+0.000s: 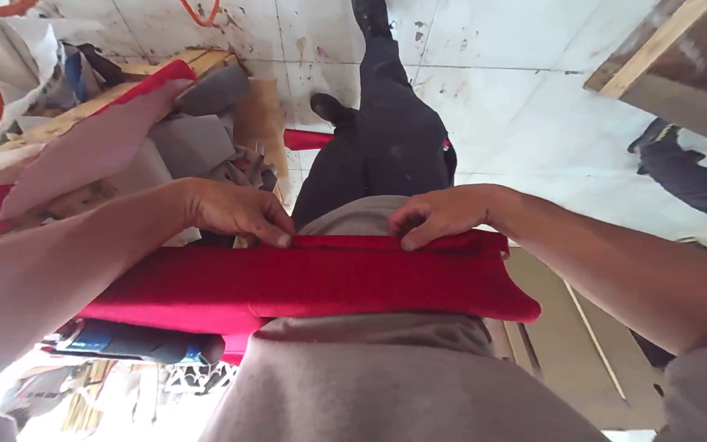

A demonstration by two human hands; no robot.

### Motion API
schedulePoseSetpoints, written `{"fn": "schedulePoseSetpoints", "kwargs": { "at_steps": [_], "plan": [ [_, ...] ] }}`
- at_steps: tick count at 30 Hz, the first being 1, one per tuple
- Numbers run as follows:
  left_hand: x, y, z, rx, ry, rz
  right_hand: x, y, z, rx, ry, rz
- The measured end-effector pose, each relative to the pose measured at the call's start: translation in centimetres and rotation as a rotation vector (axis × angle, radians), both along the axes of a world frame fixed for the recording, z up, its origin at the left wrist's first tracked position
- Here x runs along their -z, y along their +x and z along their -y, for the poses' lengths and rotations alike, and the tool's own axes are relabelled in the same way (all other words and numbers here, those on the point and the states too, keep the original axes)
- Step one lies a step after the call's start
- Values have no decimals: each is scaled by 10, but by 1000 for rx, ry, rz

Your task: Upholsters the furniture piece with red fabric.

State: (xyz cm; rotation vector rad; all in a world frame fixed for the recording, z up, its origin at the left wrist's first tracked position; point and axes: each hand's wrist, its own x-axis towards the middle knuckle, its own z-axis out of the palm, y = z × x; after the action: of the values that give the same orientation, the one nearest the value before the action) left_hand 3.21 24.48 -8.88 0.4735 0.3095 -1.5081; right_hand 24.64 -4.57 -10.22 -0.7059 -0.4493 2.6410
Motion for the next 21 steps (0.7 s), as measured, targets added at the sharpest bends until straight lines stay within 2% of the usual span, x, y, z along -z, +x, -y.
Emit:
{"fn": "schedulePoseSetpoints", "kwargs": {
  "at_steps": [3,6,8,11,14,16,18,21],
  "plan": [
    [16,-27,6,-99,-25,27,3,-3,0,3,-20,34],
    [-2,0,7,29,207,116,5,-6,-4,20,-42,161],
    [-9,9,10,71,335,258,4,-9,-3,51,20,244],
    [-15,13,4,23,359,378,-6,-8,-1,124,154,351],
    [-19,29,-17,-9,168,324,-13,1,2,214,384,424],
    [-21,36,-24,-4,93,302,-18,8,4,229,457,400],
    [-23,37,-21,-13,122,271,-22,14,5,230,501,401],
    [-24,40,-13,1,173,99,-26,21,3,205,493,406]
  ]
}}
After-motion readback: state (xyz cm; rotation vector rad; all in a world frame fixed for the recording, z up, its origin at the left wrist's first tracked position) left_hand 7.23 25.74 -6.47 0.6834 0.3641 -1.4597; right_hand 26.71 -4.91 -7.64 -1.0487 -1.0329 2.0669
